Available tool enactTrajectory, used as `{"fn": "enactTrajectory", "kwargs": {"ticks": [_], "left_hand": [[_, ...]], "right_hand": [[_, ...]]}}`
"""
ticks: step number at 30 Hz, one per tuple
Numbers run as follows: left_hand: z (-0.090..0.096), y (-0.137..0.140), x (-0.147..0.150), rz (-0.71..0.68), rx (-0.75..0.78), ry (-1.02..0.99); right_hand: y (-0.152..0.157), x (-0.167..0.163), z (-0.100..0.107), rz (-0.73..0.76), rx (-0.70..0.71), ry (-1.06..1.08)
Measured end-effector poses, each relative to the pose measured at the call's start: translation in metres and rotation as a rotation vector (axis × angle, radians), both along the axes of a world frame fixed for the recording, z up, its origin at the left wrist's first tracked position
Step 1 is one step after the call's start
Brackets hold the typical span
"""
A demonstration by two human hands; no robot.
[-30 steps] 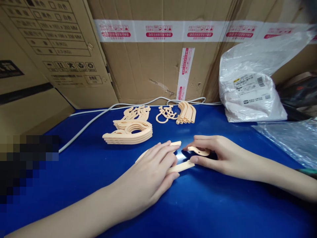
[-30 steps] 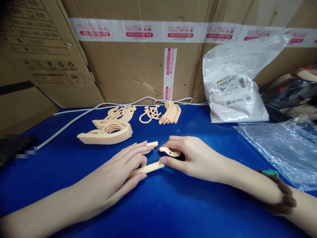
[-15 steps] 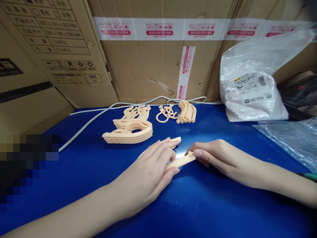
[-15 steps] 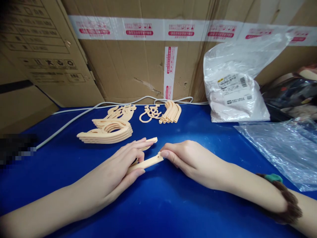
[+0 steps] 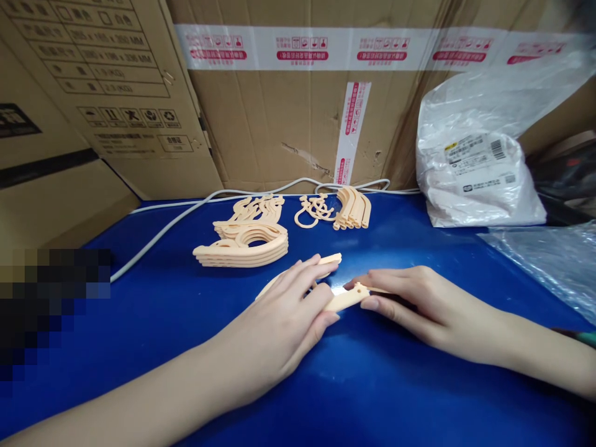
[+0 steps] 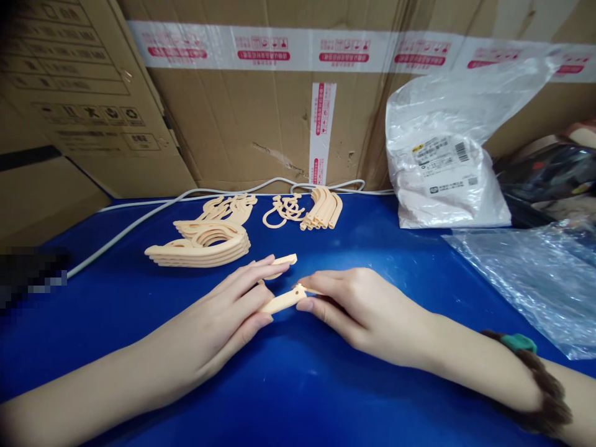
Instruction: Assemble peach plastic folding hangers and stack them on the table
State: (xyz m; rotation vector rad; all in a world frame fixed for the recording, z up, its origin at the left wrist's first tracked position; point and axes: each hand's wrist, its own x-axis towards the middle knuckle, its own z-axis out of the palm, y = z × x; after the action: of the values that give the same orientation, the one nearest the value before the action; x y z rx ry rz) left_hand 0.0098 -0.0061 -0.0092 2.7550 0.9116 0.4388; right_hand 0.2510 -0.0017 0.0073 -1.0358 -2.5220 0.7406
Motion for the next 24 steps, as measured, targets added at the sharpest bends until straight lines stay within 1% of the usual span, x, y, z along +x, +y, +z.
{"fn": "enactTrajectory", "kwargs": {"ticks": [3, 7, 9, 13, 20, 24], "left_hand": [[-0.0018, 0.0005, -0.0009, -0.011, 0.021, 0.009], [-0.003, 0.0007, -0.0015, -0.017, 0.03, 0.013], [-0.0026, 0.0004, -0.0014, -0.009, 0.03, 0.013], [-0.0016, 0.0, -0.0008, 0.001, 0.034, 0.011], [-0.0028, 0.0011, -0.0005, -0.031, 0.083, 0.029], [-0.002, 0.0007, -0.0008, -0.033, 0.066, 0.026]], "right_hand": [[-0.0007, 0.0006, -0.0019, 0.015, 0.129, -0.048], [-0.0008, 0.0023, -0.0046, 0.045, 0.351, -0.101], [-0.0009, 0.003, -0.0055, 0.052, 0.42, -0.112], [-0.0017, 0.0028, -0.0051, 0.042, 0.473, -0.116], [-0.0024, 0.0021, -0.0045, 0.041, 0.526, -0.145], [-0.0014, 0.0031, -0.0051, 0.042, 0.551, -0.157]]}}
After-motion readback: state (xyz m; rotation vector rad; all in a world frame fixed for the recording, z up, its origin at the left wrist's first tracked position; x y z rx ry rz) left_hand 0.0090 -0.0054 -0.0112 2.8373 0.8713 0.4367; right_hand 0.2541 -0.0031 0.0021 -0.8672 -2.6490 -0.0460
